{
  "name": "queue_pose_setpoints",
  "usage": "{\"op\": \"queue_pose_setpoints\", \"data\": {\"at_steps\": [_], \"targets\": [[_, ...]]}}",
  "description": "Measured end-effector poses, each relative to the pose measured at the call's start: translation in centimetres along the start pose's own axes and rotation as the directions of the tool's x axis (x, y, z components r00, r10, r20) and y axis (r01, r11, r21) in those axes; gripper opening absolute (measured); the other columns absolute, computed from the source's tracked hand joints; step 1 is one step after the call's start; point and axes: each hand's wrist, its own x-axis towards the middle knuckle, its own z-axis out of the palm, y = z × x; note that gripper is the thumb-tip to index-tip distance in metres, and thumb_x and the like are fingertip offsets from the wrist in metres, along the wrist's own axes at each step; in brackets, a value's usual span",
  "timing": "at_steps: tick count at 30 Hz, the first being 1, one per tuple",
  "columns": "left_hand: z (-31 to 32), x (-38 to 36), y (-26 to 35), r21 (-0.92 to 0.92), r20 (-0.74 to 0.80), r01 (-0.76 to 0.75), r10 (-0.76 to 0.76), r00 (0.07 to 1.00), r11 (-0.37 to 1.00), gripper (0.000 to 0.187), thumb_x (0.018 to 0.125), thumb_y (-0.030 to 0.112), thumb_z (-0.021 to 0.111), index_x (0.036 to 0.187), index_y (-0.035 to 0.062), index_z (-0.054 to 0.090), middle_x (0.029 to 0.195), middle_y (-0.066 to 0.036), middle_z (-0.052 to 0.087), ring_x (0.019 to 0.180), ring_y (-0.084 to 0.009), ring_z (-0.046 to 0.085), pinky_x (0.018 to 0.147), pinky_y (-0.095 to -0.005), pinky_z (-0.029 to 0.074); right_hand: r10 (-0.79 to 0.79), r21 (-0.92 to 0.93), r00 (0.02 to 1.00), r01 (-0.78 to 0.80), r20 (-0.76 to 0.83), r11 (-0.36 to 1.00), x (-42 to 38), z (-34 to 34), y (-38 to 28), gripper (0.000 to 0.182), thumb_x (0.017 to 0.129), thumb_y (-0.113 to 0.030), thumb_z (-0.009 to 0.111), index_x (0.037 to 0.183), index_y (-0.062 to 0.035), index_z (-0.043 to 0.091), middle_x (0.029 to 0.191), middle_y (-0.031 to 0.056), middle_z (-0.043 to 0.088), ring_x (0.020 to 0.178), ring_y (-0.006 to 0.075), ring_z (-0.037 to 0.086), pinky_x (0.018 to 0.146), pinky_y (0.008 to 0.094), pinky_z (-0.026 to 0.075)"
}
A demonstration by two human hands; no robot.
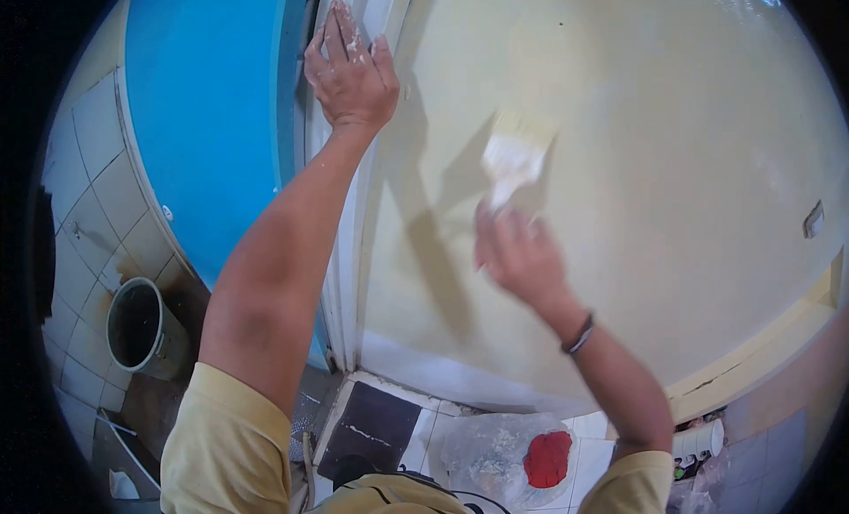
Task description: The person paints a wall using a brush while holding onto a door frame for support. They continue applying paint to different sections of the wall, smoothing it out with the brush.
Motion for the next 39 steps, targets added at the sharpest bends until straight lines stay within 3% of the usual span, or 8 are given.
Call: {"op": "queue_pose_setpoints", "data": {"at_steps": [6, 9, 12, 21, 24, 25, 31, 39], "targets": [[-1.0, 0.1, 0.6, 0.034, 0.087, 0.057, -0.06, 0.994, 0.998, 0.072, 0.093, 0.03, 0.054, 0.154, -0.0001, 0.03, 0.153, -0.016, 0.038, 0.131, -0.0354, 0.038, 0.114, -0.0507, 0.027, -0.082, 0.423, 0.988, 0.018, 0.134, 0.906, -8.5, 1.3, -20.7, 0.036, 0.09, -0.032, 0.059, 0.111, -0.0028, 0.063, 0.094, 0.0095, 0.057, 0.087, 0.0232, 0.057, 0.066, 0.0362, 0.051], [-0.8, 0.1, 0.5, 0.028, 0.068, 0.053, -0.054, 0.996, 0.998, 0.07, 0.094, 0.03, 0.053, 0.153, -0.0006, 0.031, 0.152, -0.016, 0.039, 0.131, -0.0362, 0.038, 0.113, -0.0506, 0.027, -0.132, 0.77, 0.915, -0.234, 0.38, 0.594, -10.7, 1.4, -27.9, 0.029, 0.09, -0.027, 0.06, 0.106, -0.0025, 0.062, 0.093, 0.0104, 0.058, 0.088, 0.0265, 0.061, 0.067, 0.0395, 0.054], [-0.6, 0.1, 0.3, 0.028, 0.047, 0.032, -0.034, 0.998, 0.999, 0.068, 0.094, 0.03, 0.052, 0.152, -0.0006, 0.033, 0.152, -0.017, 0.04, 0.13, -0.0361, 0.039, 0.112, -0.0507, 0.028, -0.035, 0.766, 0.796, -0.569, 0.605, 0.298, -11.0, 2.9, -30.8, 0.024, 0.091, -0.023, 0.062, 0.104, -0.0023, 0.061, 0.092, 0.0134, 0.058, 0.089, 0.0315, 0.064, 0.073, 0.0429, 0.056], [0.1, -0.1, 0.3, 0.045, -0.018, 0.033, -0.032, 0.999, 0.998, 0.067, 0.096, 0.032, 0.05, 0.153, 0.002, 0.033, 0.151, -0.014, 0.04, 0.13, -0.0349, 0.04, 0.112, -0.0506, 0.029, 0.244, 0.787, 0.774, -0.613, 0.584, 0.062, -0.1, 4.9, -16.1, 0.014, 0.092, -0.012, 0.061, 0.089, 0.0016, 0.064, 0.084, 0.022, 0.063, 0.073, 0.0417, 0.064, 0.066, 0.0486, 0.052], [0.3, -0.2, 0.3, 0.037, -0.02, 0.039, -0.038, 0.999, 0.999, 0.067, 0.096, 0.034, 0.049, 0.153, 0.003, 0.032, 0.152, -0.013, 0.039, 0.13, -0.0348, 0.039, 0.112, -0.0506, 0.029, 0.487, 0.91, 0.826, -0.391, 0.283, 0.135, 4.0, 2.0, -8.5, 0.004, 0.088, -0.002, 0.064, 0.088, 0.0013, 0.062, 0.079, 0.0208, 0.061, 0.07, 0.0414, 0.061, 0.062, 0.0427, 0.051], [0.4, -0.2, 0.3, 0.039, -0.025, 0.037, -0.036, 0.999, 0.999, 0.067, 0.096, 0.034, 0.049, 0.153, 0.003, 0.032, 0.152, -0.013, 0.039, 0.13, -0.0347, 0.039, 0.112, -0.0506, 0.029, 0.474, 0.835, 0.819, -0.483, 0.324, 0.264, 4.7, 0.7, -6.2, 0.011, 0.085, 0.005, 0.063, 0.095, 0.0018, 0.068, 0.096, 0.0186, 0.07, 0.085, 0.0342, 0.069, 0.077, 0.0354, 0.054], [0.6, -0.3, 0.2, 0.032, -0.035, 0.039, -0.038, 0.999, 0.999, 0.067, 0.096, 0.034, 0.049, 0.153, 0.0024, 0.032, 0.151, -0.014, 0.04, 0.131, -0.0344, 0.039, 0.112, -0.0506, 0.029, 0.471, 0.35, 0.833, -0.366, -0.291, 0.862, 6.8, -1.9, -3.7, 0.029, 0.081, -0.003, 0.074, 0.109, -0.0028, 0.069, 0.087, 0.0134, 0.063, 0.072, 0.0268, 0.062, 0.063, 0.0375, 0.052], [0.9, -0.3, -0.1, 0.063, -0.046, 0.015, -0.012, 0.999, 0.998, 0.066, 0.096, 0.034, 0.047, 0.153, 0.0022, 0.032, 0.151, -0.013, 0.039, 0.132, -0.0335, 0.038, 0.111, -0.05, 0.03, -0.025, 0.317, 0.993, -0.013, 0.117, 0.948, -1.7, 3.4, -20.3, 0.035, 0.083, -0.041, 0.062, 0.1, -0.0103, 0.063, 0.099, 0.0091, 0.054, 0.088, 0.0234, 0.054, 0.065, 0.0377, 0.044]]}}
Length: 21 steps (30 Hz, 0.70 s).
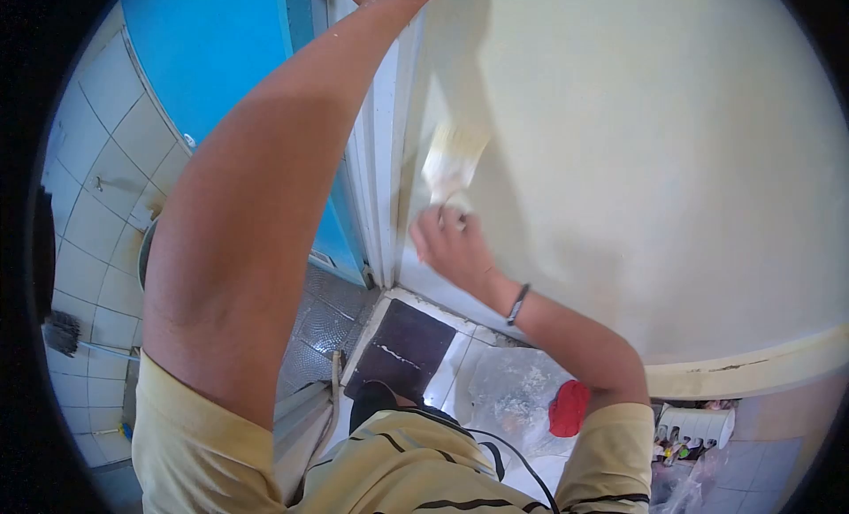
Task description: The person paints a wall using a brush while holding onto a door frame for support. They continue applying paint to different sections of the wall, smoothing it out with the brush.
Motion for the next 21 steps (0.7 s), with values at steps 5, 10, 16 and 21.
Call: {"op": "queue_pose_setpoints", "data": {"at_steps": [5, 10, 16, 21], "targets": [[0.0, 0.1, 0.1, -0.006, 0.01, 0.01, -0.01, 1.0, 1.0, 0.066, 0.097, 0.034, 0.047, 0.152, 0.0017, 0.033, 0.151, -0.013, 0.039, 0.132, -0.0332, 0.037, 0.111, -0.0492, 0.029, -0.079, 0.417, 0.968, -0.028, 0.237, 0.908, -6.1, 6.0, -12.2, 0.03, 0.084, -0.034, 0.064, 0.101, -0.009, 0.062, 0.102, 0.0116, 0.058, 0.093, 0.0273, 0.06, 0.069, 0.0388, 0.049], [0.1, 0.1, 0.0, 0.013, 0.003, -0.01, 0.01, 1.0, 1.0, 0.066, 0.097, 0.034, 0.047, 0.152, 0.0016, 0.033, 0.149, -0.013, 0.041, 0.131, -0.0333, 0.037, 0.111, -0.0491, 0.029, 0.017, 0.727, 0.835, -0.488, 0.55, 0.483, -8.3, 6.9, -13.1, 0.017, 0.088, -0.019, 0.061, 0.1, -0.0056, 0.061, 0.102, 0.0165, 0.06, 0.09, 0.0351, 0.063, 0.072, 0.0454, 0.052], [-0.1, 0.1, 0.0, 0.034, 0.006, 0.005, -0.005, 1.0, 0.999, 0.065, 0.097, 0.035, 0.047, 0.153, 0.0048, 0.033, 0.151, -0.01, 0.04, 0.132, -0.0323, 0.037, 0.112, -0.0505, 0.029, 0.345, 0.693, 0.75, -0.658, 0.565, 0.296, -8.5, 1.8, 3.2, 0.009, 0.091, -0.007, 0.06, 0.088, 0.0014, 0.063, 0.088, 0.0206, 0.064, 0.082, 0.0405, 0.064, 0.072, 0.0467, 0.053], [-0.1, 0.0, -0.1, 0.075, 0.039, 0.015, -0.018, 0.999, 0.997, 0.065, 0.099, 0.035, 0.046, 0.155, 0.0076, 0.031, 0.152, -0.008, 0.039, 0.133, -0.0309, 0.037, 0.113, -0.0521, 0.028, 0.472, 0.722, 0.662, -0.688, 0.582, 0.074, -3.6, -10.4, 21.0, 0.022, 0.097, -0.008, 0.058, 0.112, 0.0017, 0.07, 0.08, 0.004, 0.068, 0.066, 0.0084, 0.062, 0.059, 0.026, 0.052]]}}
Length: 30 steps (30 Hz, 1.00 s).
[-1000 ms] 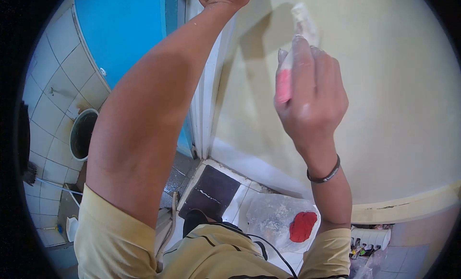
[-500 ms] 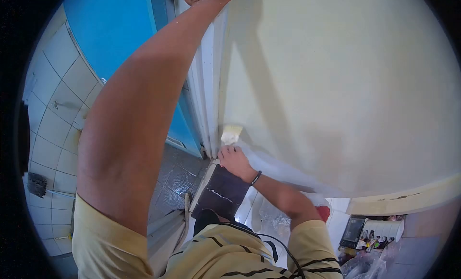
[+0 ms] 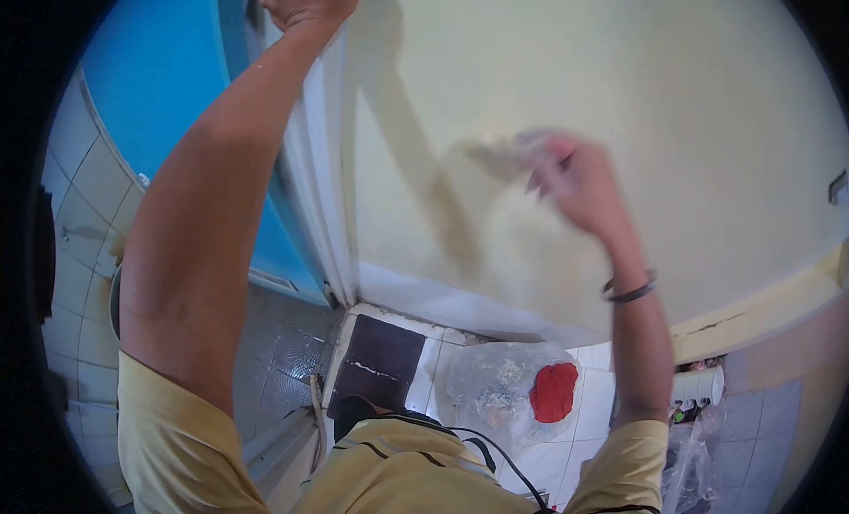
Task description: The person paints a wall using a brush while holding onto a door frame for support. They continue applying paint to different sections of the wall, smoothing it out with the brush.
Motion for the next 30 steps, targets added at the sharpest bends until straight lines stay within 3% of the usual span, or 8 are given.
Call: {"op": "queue_pose_setpoints", "data": {"at_steps": [6, 10, 12, 14, 16, 19, 25, 30], "targets": [[-0.2, 0.1, 0.4, 0.019, 0.07, 0.035, -0.036, 0.997, 0.999, 0.065, 0.099, 0.035, 0.044, 0.157, 0.0106, 0.027, 0.156, -0.007, 0.035, 0.133, -0.0309, 0.035, 0.112, -0.0537, 0.029, -0.454, -0.168, 0.845, 0.422, -0.283, 0.891, 1.0, -12.3, -9.4, 0.025, 0.092, -0.007, 0.064, 0.114, 0.0038, 0.067, 0.1, 0.0128, 0.069, 0.076, 0.0204, 0.068, 0.066, 0.0291, 0.055], [-0.4, 0.0, 0.2, 0.028, 0.082, 0.027, -0.029, 0.996, 0.999, 0.065, 0.099, 0.034, 0.045, 0.156, 0.0092, 0.028, 0.156, -0.008, 0.035, 0.132, -0.0316, 0.036, 0.111, -0.0528, 0.029, -0.842, -0.857, 0.443, 0.257, -0.306, 0.447, 0.9, -10.5, -10.3, 0.027, 0.095, -0.001, 0.062, 0.122, 0.0, 0.068, 0.099, 0.0071, 0.072, 0.083, 0.0144, 0.068, 0.08, 0.0285, 0.055], [-0.4, 0.2, 0.2, 0.017, 0.063, 0.016, -0.017, 0.998, 1.0, 0.065, 0.098, 0.033, 0.045, 0.156, 0.008, 0.029, 0.156, -0.008, 0.035, 0.131, -0.0319, 0.037, 0.111, -0.0519, 0.03, -0.913, -0.962, 0.348, 0.09, -0.213, 0.259, 1.4, -7.0, -8.9, 0.03, 0.088, 0.001, 0.066, 0.118, -0.0025, 0.068, 0.107, 0.015, 0.068, 0.094, 0.0275, 0.068, 0.078, 0.0366, 0.057], [-0.1, 0.1, -0.1, 0.012, 0.015, -0.014, 0.014, 1.0, 1.0, 0.065, 0.098, 0.033, 0.045, 0.155, 0.0068, 0.03, 0.156, -0.009, 0.036, 0.13, -0.0323, 0.038, 0.11, -0.051, 0.03, -0.85, -0.972, 0.485, -0.006, -0.207, 0.233, 1.6, -3.4, -4.2, 0.055, 0.075, -0.007, 0.074, 0.129, -0.0138, 0.065, 0.106, 0.0119, 0.063, 0.08, 0.0261, 0.064, 0.063, 0.0347, 0.053], [-0.4, 0.0, 0.0, 0.01, 0.038, -0.023, 0.022, 0.999, 1.0, 0.064, 0.098, 0.032, 0.046, 0.155, 0.0057, 0.03, 0.155, -0.01, 0.037, 0.13, -0.0326, 0.038, 0.11, -0.0504, 0.031, -0.786, -0.994, 0.614, 0.022, -0.07, 0.106, 0.5, 1.5, -0.8, 0.052, 0.078, -0.014, 0.068, 0.13, -0.0136, 0.065, 0.098, 0.0136, 0.059, 0.073, 0.0253, 0.059, 0.059, 0.0355, 0.05], [-0.6, 0.1, 0.0, 0.013, 0.039, -0.027, 0.026, 0.999, 1.0, 0.065, 0.098, 0.031, 0.046, 0.155, 0.0049, 0.03, 0.155, -0.01, 0.037, 0.13, -0.0328, 0.038, 0.11, -0.0496, 0.031, -0.704, -0.954, 0.71, 0.234, 0.034, 0.19, -3.5, 9.7, 4.6, 0.045, 0.082, -0.025, 0.064, 0.125, -0.0101, 0.065, 0.099, 0.0154, 0.057, 0.083, 0.0277, 0.058, 0.066, 0.0386, 0.049], [-1.0, 0.2, 0.3, 0.016, 0.043, -0.015, 0.015, 0.999, 1.0, 0.066, 0.097, 0.032, 0.047, 0.155, 0.004, 0.03, 0.153, -0.012, 0.038, 0.131, -0.0327, 0.037, 0.113, -0.0489, 0.028, -0.358, -0.713, 0.893, 0.437, 0.273, 0.548, -13.3, 24.6, 12.9, 0.032, 0.085, -0.03, 0.062, 0.11, -0.0096, 0.062, 0.099, 0.0113, 0.058, 0.093, 0.0271, 0.06, 0.069, 0.0407, 0.05], [-1.0, 0.3, 0.2, -0.017, 0.033, -0.023, 0.024, 0.999, 1.0, 0.067, 0.096, 0.031, 0.049, 0.155, 0.0033, 0.03, 0.152, -0.013, 0.039, 0.131, -0.0338, 0.038, 0.113, -0.0496, 0.028, -0.017, -0.248, 0.987, 0.057, 0.158, 0.967, -13.5, 25.8, 14.5, 0.015, 0.094, -0.017, 0.055, 0.097, -0.0049, 0.063, 0.091, 0.0177, 0.06, 0.083, 0.0369, 0.061, 0.069, 0.044, 0.05]]}}
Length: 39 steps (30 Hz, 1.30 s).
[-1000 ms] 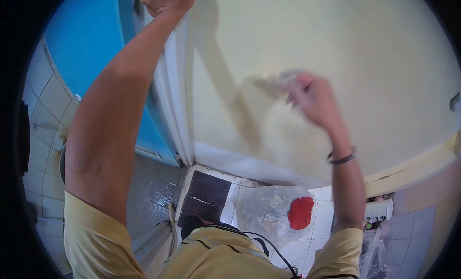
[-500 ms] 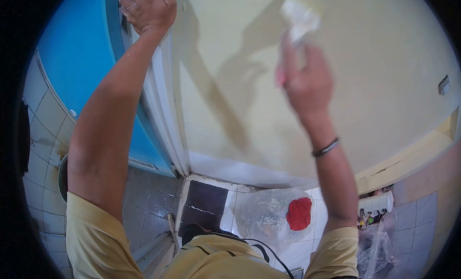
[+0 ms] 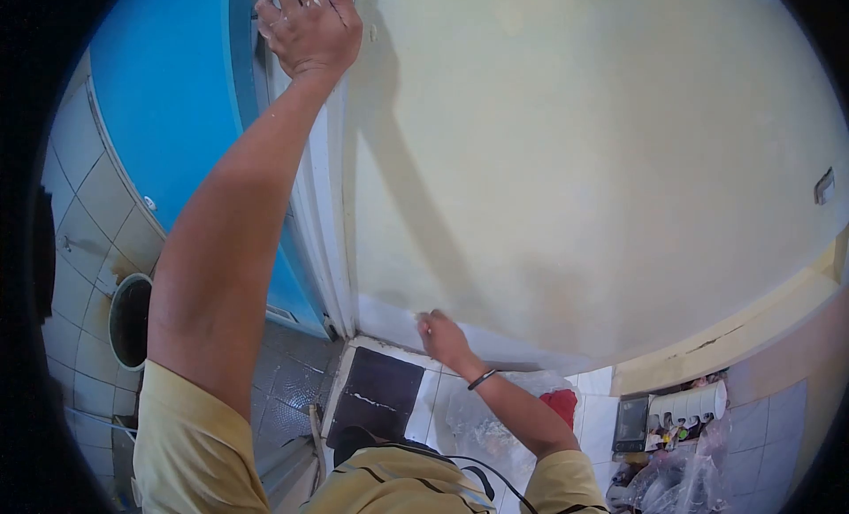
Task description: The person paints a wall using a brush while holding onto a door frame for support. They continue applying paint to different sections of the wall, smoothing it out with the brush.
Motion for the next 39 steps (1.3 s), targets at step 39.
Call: {"op": "queue_pose_setpoints", "data": {"at_steps": [39], "targets": [[0.7, -0.2, -0.6, -0.089, -0.035, -0.019, 0.016, 0.999, 0.996, 0.062, 0.097, 0.033, 0.051, 0.151, 0.0049, 0.038, 0.154, -0.007, 0.039, 0.128, -0.0305, 0.039, 0.108, -0.0475, 0.034, -0.228, -0.175, 0.953, 0.195, -0.198, 0.965, 4.3, -11.5, -5.6, 0.025, 0.087, -0.013, 0.065, 0.112, -0.0078, 0.065, 0.094, 0.0121, 0.061, 0.082, 0.0297, 0.064, 0.069, 0.0418, 0.054]]}}
